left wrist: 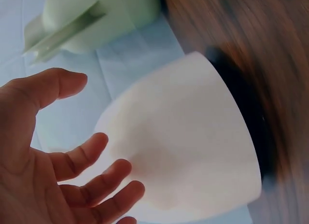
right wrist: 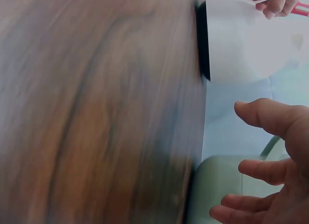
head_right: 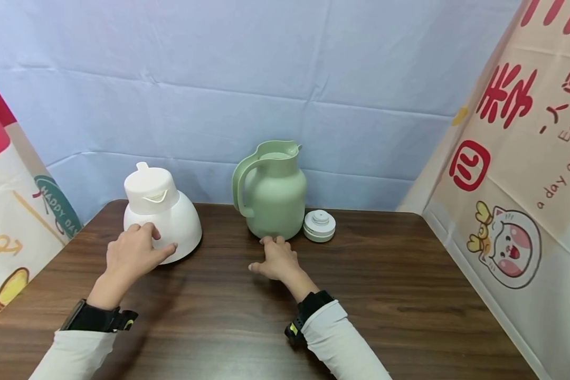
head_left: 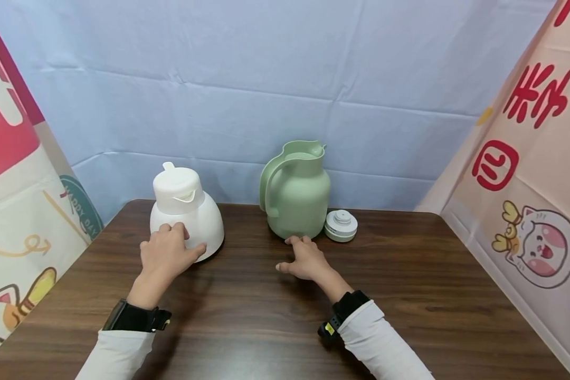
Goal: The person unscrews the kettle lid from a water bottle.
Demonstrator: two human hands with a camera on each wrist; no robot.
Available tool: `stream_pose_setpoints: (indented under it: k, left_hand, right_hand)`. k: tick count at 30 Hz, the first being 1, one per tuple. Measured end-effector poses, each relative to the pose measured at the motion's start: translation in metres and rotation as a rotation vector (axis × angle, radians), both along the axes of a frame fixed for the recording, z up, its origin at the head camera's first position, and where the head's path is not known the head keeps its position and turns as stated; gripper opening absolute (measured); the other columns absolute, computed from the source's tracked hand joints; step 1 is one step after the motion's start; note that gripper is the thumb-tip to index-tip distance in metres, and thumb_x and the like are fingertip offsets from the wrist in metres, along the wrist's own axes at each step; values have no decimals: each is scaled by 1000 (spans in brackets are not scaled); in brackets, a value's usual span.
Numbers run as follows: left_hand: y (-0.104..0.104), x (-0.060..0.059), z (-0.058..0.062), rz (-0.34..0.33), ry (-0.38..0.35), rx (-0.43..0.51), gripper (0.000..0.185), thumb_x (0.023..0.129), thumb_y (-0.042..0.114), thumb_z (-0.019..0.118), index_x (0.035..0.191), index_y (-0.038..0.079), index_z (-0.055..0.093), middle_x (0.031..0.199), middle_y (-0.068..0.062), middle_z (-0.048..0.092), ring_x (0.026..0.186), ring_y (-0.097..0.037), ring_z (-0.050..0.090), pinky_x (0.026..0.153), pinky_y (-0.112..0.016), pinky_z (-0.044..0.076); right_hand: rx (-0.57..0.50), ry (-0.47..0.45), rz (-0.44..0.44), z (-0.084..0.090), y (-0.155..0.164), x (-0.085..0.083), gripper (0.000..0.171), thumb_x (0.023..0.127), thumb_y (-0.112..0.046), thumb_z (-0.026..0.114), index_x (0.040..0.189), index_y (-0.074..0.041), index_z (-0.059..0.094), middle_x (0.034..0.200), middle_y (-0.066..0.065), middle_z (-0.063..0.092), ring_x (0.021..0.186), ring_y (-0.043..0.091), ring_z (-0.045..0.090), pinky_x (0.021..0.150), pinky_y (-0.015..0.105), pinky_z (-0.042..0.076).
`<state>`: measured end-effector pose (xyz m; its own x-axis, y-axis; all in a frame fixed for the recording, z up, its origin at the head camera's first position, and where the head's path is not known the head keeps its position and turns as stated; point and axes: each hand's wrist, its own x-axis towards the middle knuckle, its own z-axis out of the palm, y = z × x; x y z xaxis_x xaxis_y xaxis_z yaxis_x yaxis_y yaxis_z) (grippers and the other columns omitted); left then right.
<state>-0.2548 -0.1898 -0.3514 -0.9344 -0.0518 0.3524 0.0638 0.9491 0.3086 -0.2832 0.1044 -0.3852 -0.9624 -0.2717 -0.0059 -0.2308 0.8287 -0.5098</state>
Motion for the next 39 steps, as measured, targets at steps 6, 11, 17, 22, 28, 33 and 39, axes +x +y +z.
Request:
stream_pose_setpoints:
  k: [6, 11, 17, 22, 28, 33, 39]
  left_hand:
    - [-17, 1, -3, 81, 44, 39, 50, 68, 42, 72, 83, 1, 48, 78, -21, 50, 71, -44, 52, 56, -55, 36]
    - [-29, -3, -9, 106, 78, 101, 60, 66, 41, 75, 92, -3, 44, 82, -23, 48, 72, -46, 52, 55, -56, 36]
    - [-44, -14, -8, 94, 61, 210, 77, 72, 47, 72, 113, -10, 40, 97, -29, 44, 84, -48, 49, 61, -59, 38]
    - [-54, -28, -9, 44, 43, 339, 91, 73, 53, 70, 128, -11, 34, 113, -32, 39, 101, -46, 42, 74, -59, 38]
    - [-56, -44, -10, 18, 43, 442, 106, 69, 54, 74, 140, -5, 22, 129, -31, 31, 114, -45, 32, 86, -60, 31]
    - [-57, -51, -11, -15, 49, 491, 107, 69, 50, 76, 142, -3, 19, 130, -30, 31, 115, -44, 31, 86, -60, 32]
    - [-56, -59, -10, -34, 10, 526, 107, 67, 50, 78, 143, 0, 21, 131, -28, 33, 116, -44, 34, 87, -61, 33]
  right_hand:
    - [23, 37, 23, 1, -15, 3, 59, 81, -33, 72, 129, -8, 50, 124, 17, 44, 118, 39, 39, 91, 56, 33]
    - [48, 70, 40, 3, -28, 6, 58, 81, -34, 72, 129, -9, 50, 125, 17, 43, 118, 37, 39, 92, 56, 32]
    - [44, 79, 82, 3, -40, 10, 57, 82, -34, 70, 129, -10, 49, 126, 18, 42, 117, 36, 39, 91, 54, 32]
    - [62, 74, 109, 1, -47, 14, 56, 83, -33, 70, 129, -9, 50, 127, 18, 41, 116, 36, 39, 90, 52, 33]
    - [95, 65, 114, -2, -56, 13, 57, 83, -34, 70, 131, -10, 50, 130, 18, 40, 118, 35, 39, 92, 50, 33]
    - [115, 54, 126, -2, -67, 9, 57, 83, -36, 70, 130, -11, 50, 126, 16, 42, 114, 34, 41, 91, 50, 34]
    - [131, 38, 130, -5, -72, 8, 58, 82, -37, 70, 130, -12, 50, 128, 15, 42, 116, 33, 41, 92, 51, 33]
